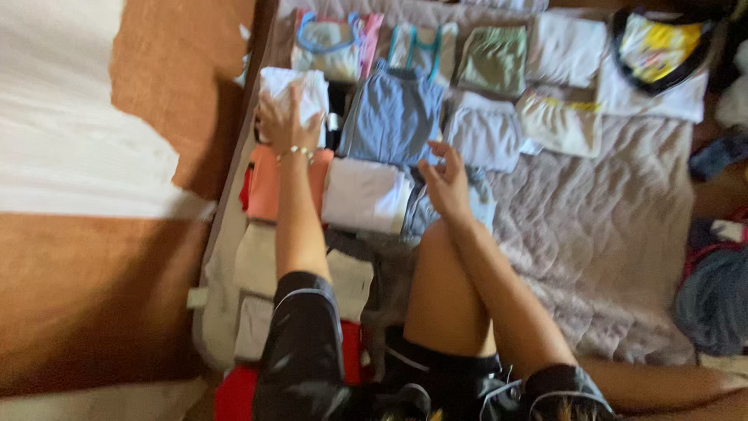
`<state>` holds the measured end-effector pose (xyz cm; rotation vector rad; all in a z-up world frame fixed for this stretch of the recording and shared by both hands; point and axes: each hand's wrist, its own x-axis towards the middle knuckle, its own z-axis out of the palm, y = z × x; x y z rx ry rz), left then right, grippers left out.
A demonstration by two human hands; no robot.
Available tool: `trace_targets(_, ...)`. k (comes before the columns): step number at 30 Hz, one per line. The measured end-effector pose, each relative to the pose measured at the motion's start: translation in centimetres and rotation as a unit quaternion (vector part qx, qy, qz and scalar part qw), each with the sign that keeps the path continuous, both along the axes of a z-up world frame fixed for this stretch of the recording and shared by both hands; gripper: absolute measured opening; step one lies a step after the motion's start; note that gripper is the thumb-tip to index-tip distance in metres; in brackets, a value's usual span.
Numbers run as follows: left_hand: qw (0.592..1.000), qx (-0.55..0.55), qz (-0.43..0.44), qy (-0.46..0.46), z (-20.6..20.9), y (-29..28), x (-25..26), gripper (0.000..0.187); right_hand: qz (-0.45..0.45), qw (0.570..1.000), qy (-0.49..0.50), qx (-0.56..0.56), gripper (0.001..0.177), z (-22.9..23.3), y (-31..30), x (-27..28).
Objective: The person sits cross-legged on a bed and folds various clothing items by hand, including shorts, a tank top, and a patterned shirt. Each item is smoothed, folded into a compact rectangle, and placed in a growing stack on the left side of the bed.
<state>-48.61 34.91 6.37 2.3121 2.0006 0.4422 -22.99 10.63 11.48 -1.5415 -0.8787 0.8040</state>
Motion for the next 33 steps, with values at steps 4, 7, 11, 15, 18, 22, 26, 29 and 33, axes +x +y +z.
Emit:
trace_targets(4, 0.995, -0.085, 0.043, 0.009, 0.1, 1.5, 0.6, 0.094, -0.021, 0.998, -0.056, -0.011, 0.044, 0.6, 1.2, 0.4)
trace_targets(7, 0.994, -0.105, 0.033, -0.003, -0.1, 1.1, 0.3, 0.094, -0.017, 0.999, -0.015, -0.024, 0.045, -0.2, 0.4, 0.2)
trace_targets(11, 0.988, -0.133, 0.054, 0.059, 1.5, 2.4, 1.7, 0.092, -0.062, 0.998, -0.018, -0.002, 0.053, -0.9, 0.5, 1.1)
trace_targets(15, 0.997, 0.073, 0.021, -0.024, 3.2, -0.8, 4.2, 0.087, -0.129, 0.987, 0.008, 0.093, 0.062, -1.9, 0.3, 1.2)
trace_targets(18, 0.977, 0.123, -0.057, -0.163, 5.3, -6.3, 11.0, 0.086, -0.126, 0.987, 0.028, 0.099, 0.066, -1.5, -0.2, 2.6)
trace_targets(22, 0.919, 0.077, -0.222, -0.316, 8.5, -17.3, 22.3, 0.088, -0.151, 0.986, -0.05, 0.048, 0.067, -1.4, -3.4, 6.1)
trace_targets(26, 0.869, -0.006, -0.33, -0.368, 11.4, -24.3, 29.3, 0.089, -0.19, 0.949, -0.248, 0.043, 0.066, -0.8, -9.1, 12.5)
trace_targets(29, 0.819, -0.038, -0.371, -0.437, 11.6, -27.4, 32.8, 0.084, -0.217, 0.937, -0.274, 0.022, 0.07, -0.1, -14.6, 17.8)
trace_targets(33, 0.795, -0.055, -0.382, -0.468, 8.7, -30.7, 36.3, 0.077, -0.275, 0.914, -0.297, 0.002, 0.067, 0.8, -21.6, 23.3)
